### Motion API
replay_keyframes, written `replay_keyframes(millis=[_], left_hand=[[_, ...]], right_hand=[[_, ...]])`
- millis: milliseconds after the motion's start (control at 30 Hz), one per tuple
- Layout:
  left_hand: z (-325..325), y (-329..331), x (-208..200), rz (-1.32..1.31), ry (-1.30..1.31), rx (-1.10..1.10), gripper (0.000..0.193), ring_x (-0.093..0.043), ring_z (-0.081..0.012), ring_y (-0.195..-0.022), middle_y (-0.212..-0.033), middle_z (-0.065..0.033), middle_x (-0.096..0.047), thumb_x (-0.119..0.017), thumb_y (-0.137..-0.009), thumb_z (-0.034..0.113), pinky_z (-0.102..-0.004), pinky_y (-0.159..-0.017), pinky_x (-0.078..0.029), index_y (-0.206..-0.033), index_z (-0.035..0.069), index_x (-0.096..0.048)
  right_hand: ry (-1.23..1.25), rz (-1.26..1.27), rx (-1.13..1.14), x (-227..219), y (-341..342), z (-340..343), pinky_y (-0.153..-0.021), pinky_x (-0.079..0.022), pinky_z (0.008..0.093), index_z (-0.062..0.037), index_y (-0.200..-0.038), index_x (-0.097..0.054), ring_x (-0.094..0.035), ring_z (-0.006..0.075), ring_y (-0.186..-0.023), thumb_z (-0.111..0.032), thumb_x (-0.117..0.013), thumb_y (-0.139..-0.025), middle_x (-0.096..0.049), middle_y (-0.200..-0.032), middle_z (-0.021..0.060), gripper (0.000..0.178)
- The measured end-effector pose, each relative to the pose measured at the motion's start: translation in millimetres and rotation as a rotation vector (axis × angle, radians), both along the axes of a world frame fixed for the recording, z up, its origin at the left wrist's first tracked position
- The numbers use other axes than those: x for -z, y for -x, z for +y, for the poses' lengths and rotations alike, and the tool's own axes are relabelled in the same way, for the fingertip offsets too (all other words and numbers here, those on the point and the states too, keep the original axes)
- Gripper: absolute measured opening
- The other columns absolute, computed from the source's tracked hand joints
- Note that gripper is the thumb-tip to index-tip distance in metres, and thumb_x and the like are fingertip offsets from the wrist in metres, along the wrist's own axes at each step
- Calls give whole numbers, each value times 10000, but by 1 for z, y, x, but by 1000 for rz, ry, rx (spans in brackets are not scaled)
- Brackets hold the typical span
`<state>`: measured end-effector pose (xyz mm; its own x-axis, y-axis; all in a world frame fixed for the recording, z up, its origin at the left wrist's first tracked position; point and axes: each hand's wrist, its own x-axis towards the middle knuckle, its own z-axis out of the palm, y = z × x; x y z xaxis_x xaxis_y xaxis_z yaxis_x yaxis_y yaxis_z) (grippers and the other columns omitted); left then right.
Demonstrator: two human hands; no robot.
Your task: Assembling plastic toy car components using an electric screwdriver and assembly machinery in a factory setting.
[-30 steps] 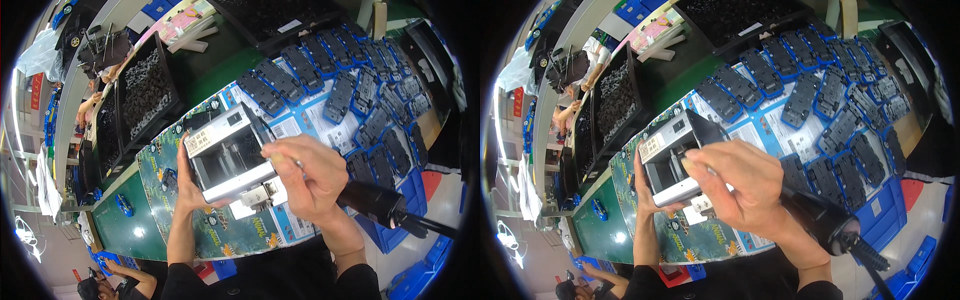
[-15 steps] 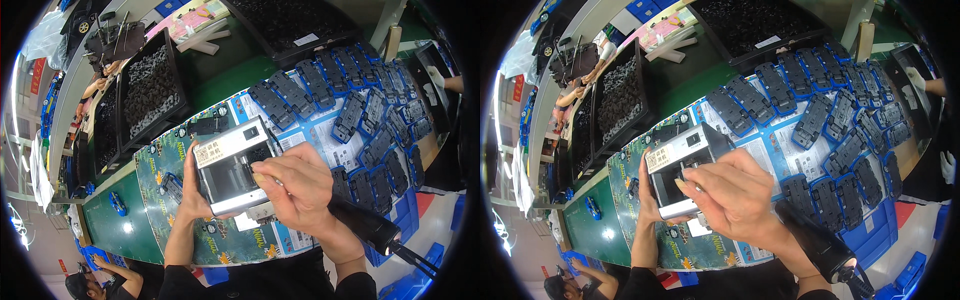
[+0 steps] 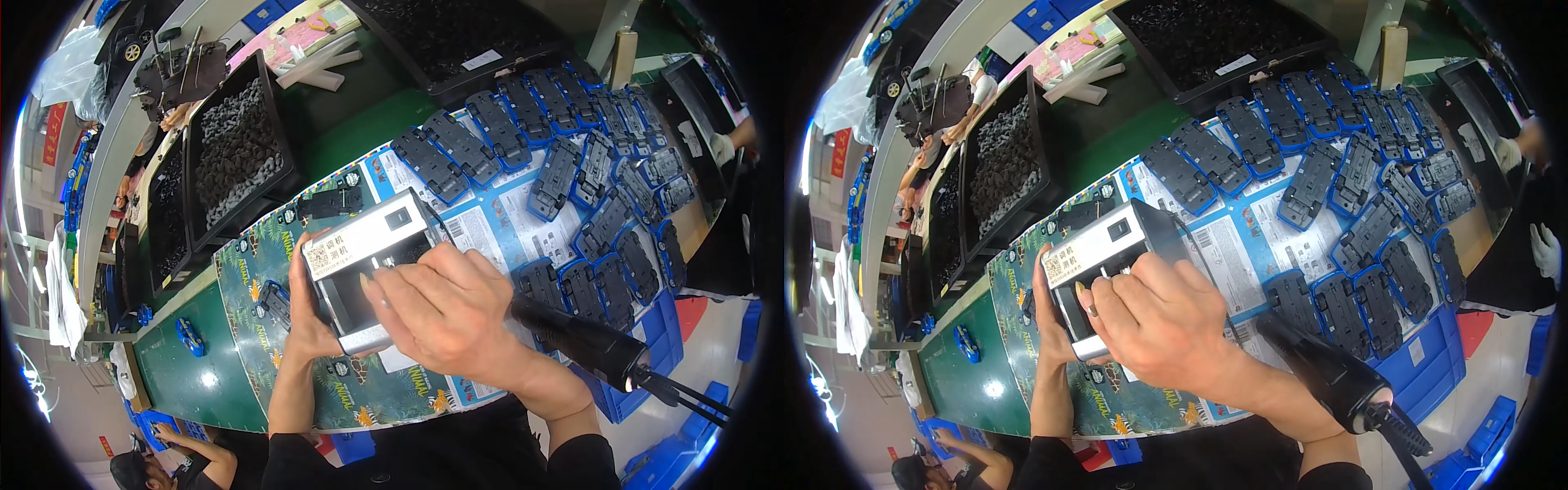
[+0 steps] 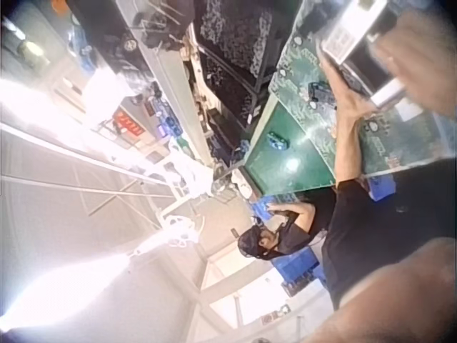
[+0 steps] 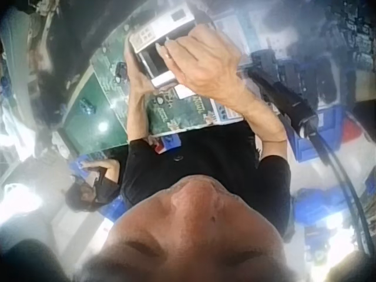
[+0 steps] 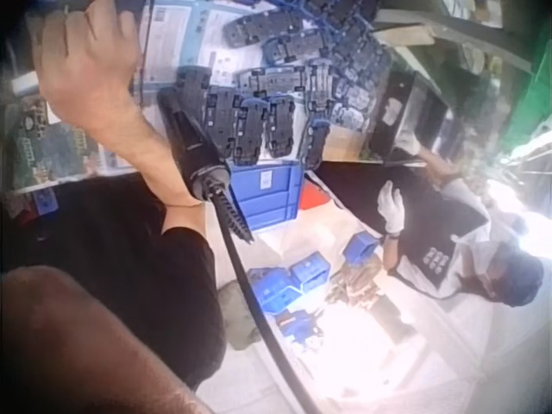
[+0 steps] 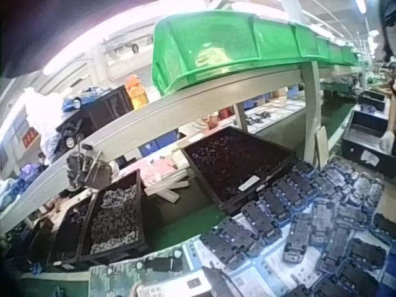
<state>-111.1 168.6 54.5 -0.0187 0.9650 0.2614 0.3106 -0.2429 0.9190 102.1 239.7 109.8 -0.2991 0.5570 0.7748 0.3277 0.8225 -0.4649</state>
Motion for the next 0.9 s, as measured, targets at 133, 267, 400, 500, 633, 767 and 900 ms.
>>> replay_keyframes(millis=[133, 267, 400, 500, 633, 767, 900], left_hand=[[-1, -3, 0, -89, 45, -46, 1557, -488, -323, -1311, -1467, -197, -390, -1025, -328, 238, -448, -1110, -398, -1543, 4, -81], [2, 1, 1, -2, -14, -2, 1549, -485, -321, -1314, -1463, -202, -394, -1022, -334, 234, -448, -1109, -399, -1542, 4, -80], [0, -7, -3, -143, 86, -66, 1514, -484, -324, -1317, -1466, -213, -386, -1016, -365, 225, -451, -1103, -406, -1541, 4, -88], [-2, -2, -1, -16, 9, -26, 1492, -488, -332, -1314, -1463, -215, -386, -1011, -386, 214, -450, -1096, -415, -1540, 5, -89], [-2, -3, 0, 31, 8, -32, 1490, -487, -338, -1315, -1460, -215, -386, -1011, -394, 219, -459, -1092, -421, -1540, 7, -83], [-4, -6, 0, -45, 27, -36, 1512, -484, -340, -1318, -1461, -219, -385, -1017, -383, 237, -475, -1095, -422, -1540, 13, -70], [0, -4, -4, 32, -39, 10, 1388, -566, -340, -1237, -1428, -231, -459, -964, -484, 80, -474, -1036, -493, -1562, 85, -90]], right_hand=[[38, -53, 1, 2, 2, 0, -503, -383, 282, -42, -795, -682, -555, 160, -611, -70, -768, -722, -631, -699, 15, 116], [46, -34, 4, 0, 5, -1, -492, -381, 292, -58, -735, -653, -538, 168, -595, -73, -767, -735, -599, -659, 21, 115], [56, -29, -41, -6, -1, 3, -486, -380, 297, -71, -700, -636, -524, 176, -588, -98, -789, -724, -570, -631, 14, 158], [77, -116, 2, -8, -5, 5, -485, -376, 298, -86, -684, -629, -508, 179, -581, -130, -816, -703, -548, -614, 8, 193], [147, -144, -101, -4, -12, 5, -498, -381, 307, -93, -700, -660, -519, 184, -605, -160, -834, -683, -561, -634, 7, 187], [273, -80, -322, -11, -20, 12, -530, -401, 310, -93, -726, -696, -553, 188, -649, -153, -843, -671, -595, -669, 12, 168], [283, -39, -338, -11, -24, 17, -568, -433, 332, -84, -758, -693, -566, 198, -707, -167, -791, -732, -593, -704, 6, 131]])
